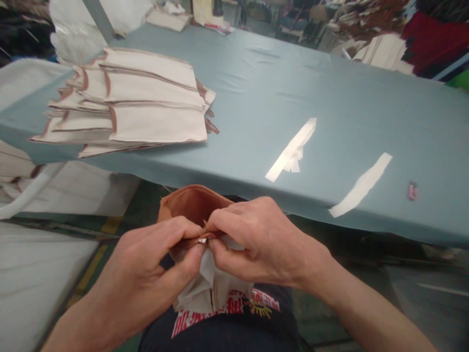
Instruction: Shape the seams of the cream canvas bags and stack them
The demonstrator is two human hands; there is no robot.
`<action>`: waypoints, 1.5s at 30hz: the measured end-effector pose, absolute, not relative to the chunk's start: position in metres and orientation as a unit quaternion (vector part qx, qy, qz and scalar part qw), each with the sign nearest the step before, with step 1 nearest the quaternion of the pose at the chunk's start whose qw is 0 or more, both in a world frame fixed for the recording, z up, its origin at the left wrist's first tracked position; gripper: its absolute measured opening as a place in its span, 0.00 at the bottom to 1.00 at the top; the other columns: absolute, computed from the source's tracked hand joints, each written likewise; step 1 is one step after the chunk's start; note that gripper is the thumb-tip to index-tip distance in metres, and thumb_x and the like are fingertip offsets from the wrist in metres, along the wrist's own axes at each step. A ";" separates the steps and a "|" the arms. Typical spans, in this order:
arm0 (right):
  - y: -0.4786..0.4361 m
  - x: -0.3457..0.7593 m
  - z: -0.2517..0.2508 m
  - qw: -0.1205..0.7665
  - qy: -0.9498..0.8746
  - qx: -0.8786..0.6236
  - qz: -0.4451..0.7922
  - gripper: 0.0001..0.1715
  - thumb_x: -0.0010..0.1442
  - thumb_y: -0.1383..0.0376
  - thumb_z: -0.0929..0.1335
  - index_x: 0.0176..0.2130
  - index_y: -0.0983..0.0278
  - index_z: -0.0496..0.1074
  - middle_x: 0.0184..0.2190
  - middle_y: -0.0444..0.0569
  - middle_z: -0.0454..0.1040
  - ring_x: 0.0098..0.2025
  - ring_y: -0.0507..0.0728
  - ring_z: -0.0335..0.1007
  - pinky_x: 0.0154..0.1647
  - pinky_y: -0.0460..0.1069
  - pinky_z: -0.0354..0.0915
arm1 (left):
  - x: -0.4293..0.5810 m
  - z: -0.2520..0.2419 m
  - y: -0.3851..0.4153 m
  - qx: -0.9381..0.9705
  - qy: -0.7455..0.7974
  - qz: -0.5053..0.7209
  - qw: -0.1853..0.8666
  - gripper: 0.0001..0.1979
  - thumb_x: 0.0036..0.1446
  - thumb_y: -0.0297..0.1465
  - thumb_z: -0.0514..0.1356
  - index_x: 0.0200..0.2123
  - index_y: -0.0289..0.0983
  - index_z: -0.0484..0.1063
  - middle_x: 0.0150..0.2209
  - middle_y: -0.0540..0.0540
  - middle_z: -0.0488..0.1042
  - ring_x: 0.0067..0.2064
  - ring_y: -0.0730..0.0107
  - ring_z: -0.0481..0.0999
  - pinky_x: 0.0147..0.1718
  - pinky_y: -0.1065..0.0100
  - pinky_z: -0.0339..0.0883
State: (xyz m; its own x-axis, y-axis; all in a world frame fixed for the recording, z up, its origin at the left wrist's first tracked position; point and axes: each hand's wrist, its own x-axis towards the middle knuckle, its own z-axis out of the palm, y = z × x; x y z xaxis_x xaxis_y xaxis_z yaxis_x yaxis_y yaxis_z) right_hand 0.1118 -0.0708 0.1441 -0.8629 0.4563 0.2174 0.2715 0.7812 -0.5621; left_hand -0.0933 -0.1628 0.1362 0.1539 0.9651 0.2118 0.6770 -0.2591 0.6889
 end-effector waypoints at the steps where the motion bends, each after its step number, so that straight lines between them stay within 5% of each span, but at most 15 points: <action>1: -0.071 0.112 0.142 0.187 -0.926 -0.190 0.269 0.11 0.65 0.70 0.65 0.33 0.65 0.75 0.27 0.44 0.80 0.26 0.51 0.70 0.27 0.50 0.54 | -0.094 0.136 -0.163 0.717 0.570 0.323 0.238 0.09 0.64 0.28 0.59 0.33 0.42 0.78 0.26 0.58 0.79 0.27 0.75 0.82 0.27 0.77 0.69; 13: -0.065 0.115 0.124 0.295 -0.932 -0.137 0.158 0.12 0.76 0.69 0.65 0.40 0.62 0.76 0.31 0.44 0.84 0.31 0.51 0.80 0.31 0.47 0.68 | -0.087 0.131 -0.156 0.668 0.589 0.336 0.306 0.11 0.61 0.27 0.58 0.32 0.42 0.81 0.25 0.60 0.81 0.24 0.78 0.79 0.25 0.80 0.68; 19: -0.069 0.111 0.122 0.315 -0.915 -0.145 0.207 0.10 0.69 0.74 0.65 0.38 0.64 0.74 0.35 0.47 0.85 0.35 0.53 0.82 0.36 0.47 0.73 | -0.087 0.129 -0.160 0.684 0.583 0.331 0.286 0.12 0.62 0.27 0.57 0.31 0.41 0.79 0.25 0.57 0.79 0.25 0.76 0.77 0.26 0.76 0.66; 26: -0.076 0.112 0.120 0.327 -0.904 -0.172 0.217 0.08 0.66 0.71 0.65 0.35 0.62 0.70 0.30 0.43 0.80 0.29 0.52 0.74 0.30 0.48 0.67 | -0.080 0.125 -0.162 0.658 0.598 0.344 0.301 0.13 0.62 0.28 0.56 0.26 0.39 0.74 0.20 0.57 0.70 0.21 0.75 0.69 0.21 0.74 0.61; 35: -0.080 0.110 0.118 0.318 -0.935 -0.128 0.096 0.16 0.72 0.75 0.64 0.34 0.63 0.72 0.31 0.46 0.82 0.31 0.51 0.75 0.31 0.47 0.68 | -0.076 0.129 -0.168 0.660 0.609 0.351 0.264 0.14 0.63 0.27 0.56 0.27 0.40 0.77 0.21 0.58 0.75 0.20 0.78 0.72 0.21 0.76 0.62; 45: -0.094 0.109 0.097 0.368 -0.908 -0.141 0.143 0.10 0.73 0.72 0.66 0.39 0.61 0.71 0.33 0.45 0.82 0.31 0.53 0.74 0.34 0.50 0.64 | -0.094 0.128 -0.172 0.578 0.605 0.310 0.451 0.13 0.66 0.36 0.59 0.32 0.40 0.81 0.26 0.51 0.79 0.27 0.70 0.77 0.25 0.75 0.69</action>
